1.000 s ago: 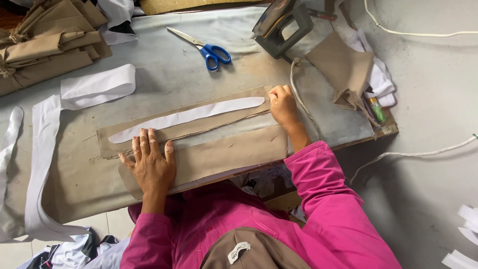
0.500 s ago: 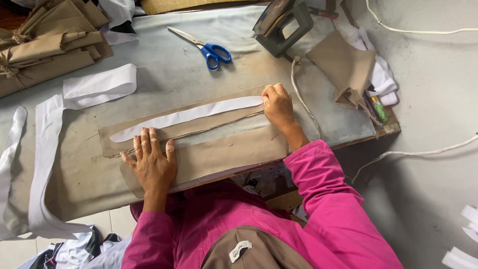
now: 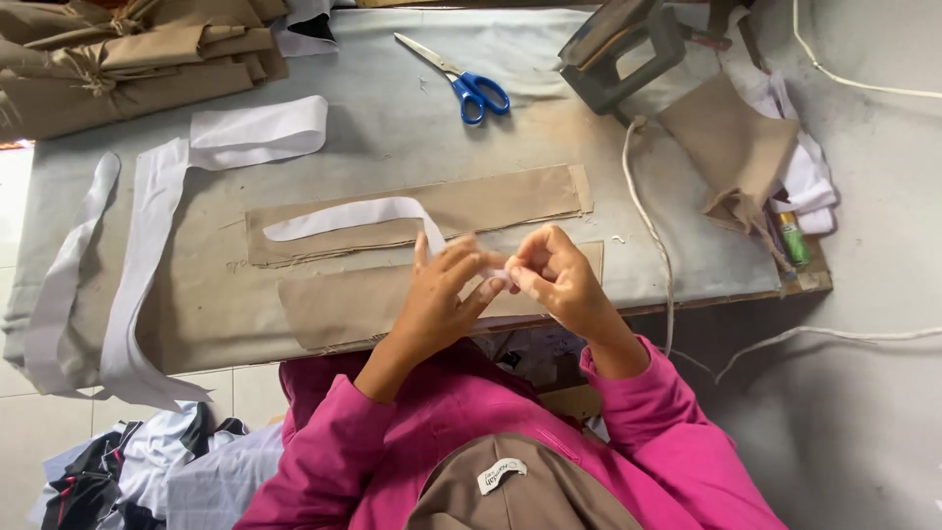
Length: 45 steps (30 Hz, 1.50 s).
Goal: The person is aligning small white fabric strips onto brown fabric pieces and pressing them with a hand iron on a workbench.
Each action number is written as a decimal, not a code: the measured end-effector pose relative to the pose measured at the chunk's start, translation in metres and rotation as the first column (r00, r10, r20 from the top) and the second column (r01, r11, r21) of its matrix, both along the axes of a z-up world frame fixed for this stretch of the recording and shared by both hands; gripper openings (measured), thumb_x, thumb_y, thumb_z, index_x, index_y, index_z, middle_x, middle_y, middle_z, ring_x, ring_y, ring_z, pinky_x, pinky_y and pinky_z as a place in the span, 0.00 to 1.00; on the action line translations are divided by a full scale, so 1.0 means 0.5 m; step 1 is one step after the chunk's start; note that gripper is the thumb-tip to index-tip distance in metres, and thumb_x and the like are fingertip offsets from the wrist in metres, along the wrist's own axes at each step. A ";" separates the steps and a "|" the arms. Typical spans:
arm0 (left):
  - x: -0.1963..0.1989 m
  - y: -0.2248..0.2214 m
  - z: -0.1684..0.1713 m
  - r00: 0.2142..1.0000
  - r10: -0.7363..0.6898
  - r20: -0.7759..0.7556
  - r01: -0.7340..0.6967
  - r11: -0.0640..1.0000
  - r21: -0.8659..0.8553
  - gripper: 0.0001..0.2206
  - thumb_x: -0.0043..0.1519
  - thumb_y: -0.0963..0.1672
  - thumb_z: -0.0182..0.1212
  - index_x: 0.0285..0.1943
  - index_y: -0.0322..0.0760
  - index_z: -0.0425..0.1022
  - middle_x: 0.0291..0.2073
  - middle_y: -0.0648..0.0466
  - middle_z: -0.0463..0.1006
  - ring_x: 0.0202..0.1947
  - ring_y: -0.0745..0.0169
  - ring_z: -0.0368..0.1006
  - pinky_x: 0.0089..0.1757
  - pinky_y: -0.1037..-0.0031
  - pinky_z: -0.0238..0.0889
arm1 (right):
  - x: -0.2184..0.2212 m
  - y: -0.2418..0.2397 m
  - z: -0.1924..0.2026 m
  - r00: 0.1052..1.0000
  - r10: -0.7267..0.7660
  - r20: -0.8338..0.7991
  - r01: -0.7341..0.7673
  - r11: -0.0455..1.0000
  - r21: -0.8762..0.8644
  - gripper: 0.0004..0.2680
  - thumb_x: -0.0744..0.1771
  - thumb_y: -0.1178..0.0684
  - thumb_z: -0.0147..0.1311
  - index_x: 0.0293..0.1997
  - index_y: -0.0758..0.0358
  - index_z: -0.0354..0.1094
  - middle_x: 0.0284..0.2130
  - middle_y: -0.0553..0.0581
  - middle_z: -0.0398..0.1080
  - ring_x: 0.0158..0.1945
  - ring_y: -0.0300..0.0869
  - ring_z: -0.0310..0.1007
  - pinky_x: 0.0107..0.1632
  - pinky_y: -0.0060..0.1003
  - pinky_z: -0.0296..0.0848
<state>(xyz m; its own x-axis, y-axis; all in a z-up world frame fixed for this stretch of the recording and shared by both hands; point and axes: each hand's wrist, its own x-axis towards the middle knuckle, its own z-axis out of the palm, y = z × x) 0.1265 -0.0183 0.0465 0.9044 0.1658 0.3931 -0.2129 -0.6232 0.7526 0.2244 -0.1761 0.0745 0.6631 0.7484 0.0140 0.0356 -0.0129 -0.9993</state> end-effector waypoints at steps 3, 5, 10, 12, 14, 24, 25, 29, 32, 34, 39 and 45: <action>-0.019 0.006 -0.048 0.996 -0.063 -0.070 0.054 0.991 -0.121 0.08 0.60 0.49 0.56 0.32 0.47 0.74 0.27 0.58 0.75 0.37 0.54 0.75 0.56 0.43 0.39 | -0.015 -0.018 0.008 0.997 0.012 -0.072 -0.007 0.997 0.078 0.07 0.63 0.65 0.47 0.40 0.65 0.55 0.24 0.62 0.70 0.29 0.40 0.71 0.36 0.32 0.69; -0.030 0.004 -0.056 0.996 -0.065 -0.066 0.053 0.985 -0.167 0.08 0.60 0.49 0.56 0.32 0.46 0.74 0.26 0.58 0.74 0.36 0.55 0.74 0.56 0.46 0.41 | -0.026 -0.018 0.020 0.999 0.000 -0.049 0.004 0.997 0.081 0.06 0.63 0.65 0.47 0.40 0.66 0.55 0.24 0.62 0.70 0.28 0.39 0.70 0.35 0.30 0.68; -0.049 0.003 -0.037 1.000 -0.019 -0.023 0.016 0.988 -0.154 0.09 0.59 0.49 0.57 0.32 0.43 0.73 0.25 0.56 0.73 0.34 0.54 0.74 0.55 0.47 0.45 | -0.045 -0.012 0.033 0.999 -0.018 0.046 0.015 0.998 0.068 0.06 0.63 0.64 0.47 0.42 0.68 0.59 0.25 0.62 0.72 0.29 0.39 0.71 0.35 0.30 0.69; -0.056 0.004 -0.019 1.000 -0.016 0.022 0.017 0.997 -0.069 0.06 0.60 0.45 0.56 0.32 0.39 0.72 0.25 0.51 0.72 0.33 0.48 0.73 0.54 0.46 0.46 | -0.052 -0.009 0.045 0.983 -0.018 0.182 0.022 1.000 -0.022 0.06 0.62 0.62 0.51 0.40 0.67 0.67 0.23 0.58 0.71 0.27 0.37 0.67 0.34 0.30 0.69; -0.059 -0.001 0.001 1.000 -0.011 0.020 0.012 0.999 -0.053 0.07 0.60 0.44 0.57 0.31 0.39 0.72 0.24 0.51 0.72 0.31 0.50 0.73 0.53 0.47 0.47 | -0.049 -0.005 0.019 0.962 -0.030 0.271 0.052 0.996 -0.075 0.05 0.61 0.60 0.53 0.37 0.64 0.69 0.21 0.55 0.71 0.26 0.36 0.66 0.33 0.29 0.68; -0.113 0.008 0.050 0.967 -0.160 -0.200 0.058 0.896 -0.439 0.08 0.59 0.44 0.54 0.31 0.36 0.76 0.13 0.52 0.68 0.17 0.63 0.62 0.28 0.71 0.59 | -0.065 0.002 0.038 0.980 -0.097 0.175 0.115 0.989 -0.095 0.07 0.60 0.63 0.45 0.24 0.62 0.71 0.12 0.53 0.68 0.18 0.33 0.64 0.26 0.25 0.65; -0.117 0.011 0.049 0.968 -0.153 -0.200 0.051 0.897 -0.439 0.08 0.59 0.44 0.54 0.31 0.36 0.76 0.13 0.52 0.68 0.17 0.63 0.62 0.28 0.71 0.59 | -0.069 0.003 0.050 0.981 -0.090 0.174 0.108 0.990 -0.095 0.07 0.60 0.63 0.45 0.24 0.62 0.71 0.12 0.53 0.68 0.18 0.33 0.64 0.26 0.25 0.65; -0.129 0.019 0.044 0.967 -0.172 -0.189 0.049 0.850 -0.525 0.08 0.59 0.44 0.56 0.32 0.35 0.77 0.13 0.51 0.68 0.19 0.67 0.59 0.27 0.72 0.57 | -0.093 0.017 0.094 0.993 0.014 0.118 -0.004 0.996 -0.091 0.07 0.62 0.60 0.45 0.25 0.63 0.72 0.13 0.54 0.69 0.19 0.33 0.63 0.26 0.24 0.63; -0.138 0.020 0.060 0.968 -0.165 -0.191 0.038 0.845 -0.534 0.09 0.59 0.44 0.56 0.32 0.34 0.77 0.14 0.50 0.69 0.19 0.67 0.59 0.26 0.73 0.56 | -0.108 0.023 0.088 0.984 0.060 0.168 -0.038 0.990 -0.133 0.06 0.61 0.59 0.48 0.25 0.62 0.73 0.11 0.54 0.68 0.19 0.32 0.60 0.26 0.23 0.62; -0.146 0.022 0.064 0.970 -0.151 -0.191 0.028 0.849 -0.527 0.09 0.59 0.44 0.56 0.32 0.34 0.77 0.14 0.49 0.69 0.19 0.67 0.59 0.25 0.73 0.56 | -0.112 0.027 0.074 0.978 0.072 0.196 -0.043 0.987 -0.153 0.05 0.61 0.60 0.50 0.25 0.62 0.73 0.11 0.54 0.68 0.19 0.32 0.61 0.26 0.24 0.63; -0.170 0.034 0.067 0.975 -0.119 -0.188 -0.003 0.839 -0.545 0.08 0.59 0.43 0.56 0.33 0.33 0.77 0.16 0.49 0.72 0.19 0.65 0.61 0.24 0.75 0.55 | -0.105 0.038 0.063 0.968 -0.020 0.249 0.062 0.984 -0.164 0.07 0.61 0.62 0.47 0.22 0.60 0.71 0.11 0.51 0.68 0.17 0.32 0.64 0.25 0.21 0.64; -0.194 0.031 0.031 0.986 -0.076 -0.151 -0.013 0.857 -0.515 0.08 0.58 0.44 0.56 0.36 0.31 0.76 0.21 0.42 0.75 0.21 0.58 0.65 0.26 0.66 0.58 | -0.143 0.049 0.064 0.951 0.090 0.297 -0.030 0.979 -0.201 0.04 0.62 0.58 0.54 0.24 0.59 0.73 0.11 0.52 0.68 0.17 0.33 0.62 0.25 0.27 0.66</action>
